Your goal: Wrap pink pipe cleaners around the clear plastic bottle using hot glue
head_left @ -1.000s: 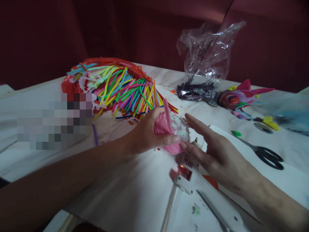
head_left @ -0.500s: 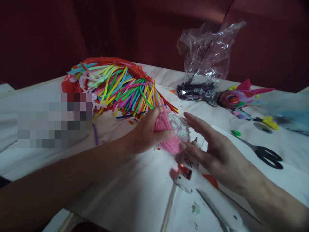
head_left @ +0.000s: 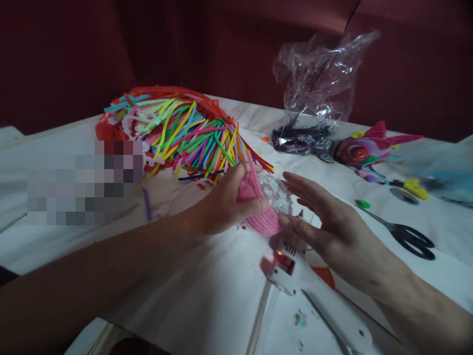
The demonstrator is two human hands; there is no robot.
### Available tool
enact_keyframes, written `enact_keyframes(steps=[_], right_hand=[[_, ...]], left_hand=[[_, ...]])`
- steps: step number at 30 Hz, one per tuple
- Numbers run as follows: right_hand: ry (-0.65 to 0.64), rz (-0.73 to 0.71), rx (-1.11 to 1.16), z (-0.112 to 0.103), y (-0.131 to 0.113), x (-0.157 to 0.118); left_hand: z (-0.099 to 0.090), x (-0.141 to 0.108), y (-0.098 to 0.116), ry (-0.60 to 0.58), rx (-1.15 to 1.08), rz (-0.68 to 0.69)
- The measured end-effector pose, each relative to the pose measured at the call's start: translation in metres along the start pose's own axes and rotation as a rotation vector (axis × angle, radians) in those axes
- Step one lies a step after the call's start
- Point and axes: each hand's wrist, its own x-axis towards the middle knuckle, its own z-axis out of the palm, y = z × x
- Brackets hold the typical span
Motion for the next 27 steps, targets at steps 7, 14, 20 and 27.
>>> enact_keyframes(steps=[7, 14, 20, 27], right_hand=[[0.022, 0.017, -0.043, -0.001, 0.002, -0.002], [0.008, 0.024, -0.056, -0.003, -0.002, -0.005], [0.017, 0.021, 0.019, 0.005, 0.001, -0.004], [0.042, 0.013, 0.096, 0.011, 0.003, -0.004]], left_hand=[[0.001, 0.001, -0.001, 0.018, 0.011, -0.019], [0.0, 0.001, -0.002, 0.012, -0.03, -0.038], [0.0, 0.0, -0.001, 0.046, -0.048, -0.028], [-0.003, -0.002, 0.002, 0.035, -0.098, -0.094]])
